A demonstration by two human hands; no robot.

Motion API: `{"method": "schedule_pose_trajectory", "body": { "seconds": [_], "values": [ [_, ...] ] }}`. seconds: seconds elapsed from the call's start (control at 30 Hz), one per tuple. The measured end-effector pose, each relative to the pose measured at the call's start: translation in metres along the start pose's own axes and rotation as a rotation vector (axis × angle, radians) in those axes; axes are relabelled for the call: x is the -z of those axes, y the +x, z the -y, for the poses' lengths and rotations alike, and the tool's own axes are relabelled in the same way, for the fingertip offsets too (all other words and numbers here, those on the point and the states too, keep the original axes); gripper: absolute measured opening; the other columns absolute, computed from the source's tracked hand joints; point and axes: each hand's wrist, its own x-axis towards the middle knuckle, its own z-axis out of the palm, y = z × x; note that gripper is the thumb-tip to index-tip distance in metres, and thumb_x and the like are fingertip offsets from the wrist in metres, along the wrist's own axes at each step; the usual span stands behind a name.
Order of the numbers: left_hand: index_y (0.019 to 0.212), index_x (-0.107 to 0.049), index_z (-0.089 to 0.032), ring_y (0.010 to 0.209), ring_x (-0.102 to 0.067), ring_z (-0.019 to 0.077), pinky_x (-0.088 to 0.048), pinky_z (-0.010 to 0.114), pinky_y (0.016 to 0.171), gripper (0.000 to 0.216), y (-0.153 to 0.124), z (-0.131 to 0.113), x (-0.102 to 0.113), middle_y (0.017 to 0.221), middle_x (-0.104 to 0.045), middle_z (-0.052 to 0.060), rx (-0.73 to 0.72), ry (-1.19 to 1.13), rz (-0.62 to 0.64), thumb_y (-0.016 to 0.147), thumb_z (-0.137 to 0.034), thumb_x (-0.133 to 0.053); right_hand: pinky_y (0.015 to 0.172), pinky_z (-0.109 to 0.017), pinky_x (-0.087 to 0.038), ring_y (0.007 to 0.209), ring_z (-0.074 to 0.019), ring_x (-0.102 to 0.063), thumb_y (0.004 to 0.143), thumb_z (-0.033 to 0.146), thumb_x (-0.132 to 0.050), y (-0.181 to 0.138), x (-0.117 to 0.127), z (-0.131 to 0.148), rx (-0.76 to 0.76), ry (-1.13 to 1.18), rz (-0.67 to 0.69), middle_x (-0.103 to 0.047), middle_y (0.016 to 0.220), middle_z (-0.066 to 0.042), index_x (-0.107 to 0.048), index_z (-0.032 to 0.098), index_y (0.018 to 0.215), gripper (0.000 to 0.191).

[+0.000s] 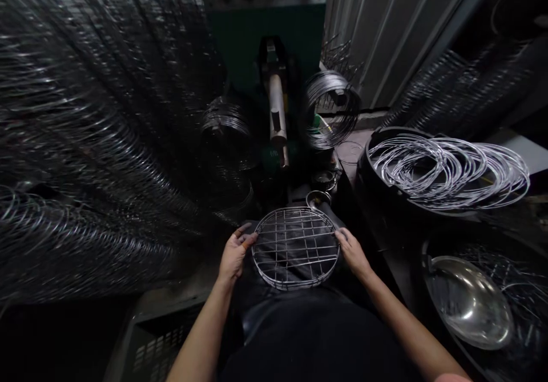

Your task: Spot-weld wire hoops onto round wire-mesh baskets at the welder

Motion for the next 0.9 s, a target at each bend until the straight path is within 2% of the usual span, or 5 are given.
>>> {"method": "schedule_pose_trajectory", "body": {
  "seconds": [0.13,0.27,0.53,0.8,0.9],
  "values": [
    [0.124,-0.052,-0.018,0.101,-0.060,0.0247,-0.046,0.037,0.090,0.077,0.028,-0.047,-0.012,0.108,-0.063,0.010,-0.122,0.412,0.162,0.059,-0.048,-0.077,0.078,-0.032,-0.044,0.085,-0.0224,-0.057,0.081,0.053,-0.044,-0.001,-0.003,-0.003,-0.048,0.111,0.005,-0.063,0.085,-0.004,-0.058,0.019,0.087,0.038],
    [0.128,-0.052,-0.021,0.124,-0.046,0.0319,-0.035,0.043,0.103,0.086,0.074,-0.080,-0.075,0.128,-0.055,0.014,-0.043,0.769,0.653,0.052,-0.049,-0.080,0.083,-0.035,-0.044,0.089,-0.0230,-0.058,0.081,0.049,-0.045,-0.005,-0.005,-0.001,-0.050,0.151,-0.015,-0.064,0.089,-0.004,-0.059,0.020,0.087,0.032],
    [0.124,-0.055,-0.015,0.122,-0.047,0.0346,-0.036,0.041,0.103,0.093,0.116,-0.031,-0.181,0.129,-0.056,0.014,0.435,0.964,1.324,0.043,-0.052,-0.082,0.077,-0.033,-0.047,0.087,-0.0234,-0.062,0.081,0.034,-0.053,-0.007,-0.006,-0.009,-0.033,0.177,-0.154,-0.067,0.089,-0.004,-0.065,0.026,0.085,0.015],
    [0.105,-0.067,-0.017,0.111,-0.055,0.0349,-0.041,0.041,0.098,0.065,0.085,-0.040,-0.171,0.106,-0.068,0.010,0.465,0.879,1.304,0.048,-0.047,-0.078,0.084,-0.029,-0.046,0.093,-0.0189,-0.061,0.087,0.030,-0.051,-0.038,0.084,-0.025,0.085,-0.075,-0.453,-0.066,0.098,-0.002,-0.061,0.023,0.102,0.020],
    [0.093,-0.071,-0.019,0.108,-0.056,0.0374,-0.041,0.043,0.097,0.058,0.070,-0.045,-0.163,0.099,-0.069,0.010,0.397,0.883,1.201,0.045,-0.051,-0.077,0.091,-0.030,-0.042,0.105,-0.0199,-0.057,0.089,0.026,-0.048,-0.065,0.161,-0.062,-0.354,-0.431,-0.603,-0.063,0.109,-0.009,-0.056,0.016,0.113,0.027]
  ]
}}
